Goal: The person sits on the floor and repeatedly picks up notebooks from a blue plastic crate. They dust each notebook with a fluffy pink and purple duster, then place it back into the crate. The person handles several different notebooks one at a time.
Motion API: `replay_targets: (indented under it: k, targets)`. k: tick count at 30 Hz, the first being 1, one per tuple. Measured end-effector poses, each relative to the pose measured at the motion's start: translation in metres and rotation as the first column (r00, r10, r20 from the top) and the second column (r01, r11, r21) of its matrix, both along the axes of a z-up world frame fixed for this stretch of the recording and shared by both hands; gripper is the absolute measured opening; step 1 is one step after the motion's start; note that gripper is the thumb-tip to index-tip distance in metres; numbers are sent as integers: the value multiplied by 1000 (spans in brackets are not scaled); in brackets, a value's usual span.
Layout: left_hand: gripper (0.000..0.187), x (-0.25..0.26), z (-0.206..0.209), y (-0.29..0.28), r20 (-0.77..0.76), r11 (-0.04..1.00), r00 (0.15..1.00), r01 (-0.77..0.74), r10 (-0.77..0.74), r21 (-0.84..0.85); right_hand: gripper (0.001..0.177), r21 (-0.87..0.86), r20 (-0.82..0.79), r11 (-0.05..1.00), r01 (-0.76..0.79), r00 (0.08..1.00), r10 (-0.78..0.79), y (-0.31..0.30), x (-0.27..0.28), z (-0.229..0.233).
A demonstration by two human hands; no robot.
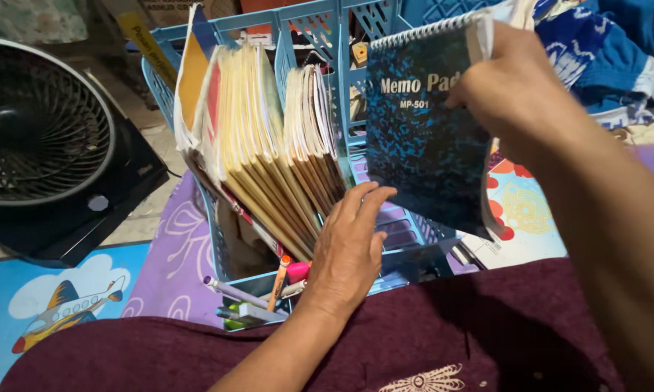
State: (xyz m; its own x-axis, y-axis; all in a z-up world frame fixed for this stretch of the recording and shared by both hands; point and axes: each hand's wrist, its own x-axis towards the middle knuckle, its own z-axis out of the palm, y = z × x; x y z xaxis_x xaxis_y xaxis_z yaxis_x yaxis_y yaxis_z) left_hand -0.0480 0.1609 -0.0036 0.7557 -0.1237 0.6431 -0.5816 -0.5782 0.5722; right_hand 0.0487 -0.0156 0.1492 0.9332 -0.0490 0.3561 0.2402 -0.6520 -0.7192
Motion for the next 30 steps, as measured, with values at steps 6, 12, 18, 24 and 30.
replay_targets:
  k: [6,12,18,24,30]
  targets:
    - [55,11,-4,8,-82,997,996,-23,17,-69,51,73,222,997,-30,975,13,16,49,-52]
    - [54,15,-11,17,-108,991,993,-65,52,-118,58,292,298,919,-265,938,176,59,68,-135]
    - [41,16,-19,24,-152,993,985,-89,76,-79,60,615,-236,749,-245,850,472,69,31,-196]
    - [41,15,-14,22,-110,972,992,-92,69,-216,56,244,-129,941,-234,954,270,70,28,-184]
    - [39,17,-2,19,-54,938,996,-91,77,-335,71,173,-309,976,-130,934,179,78,15,-169]
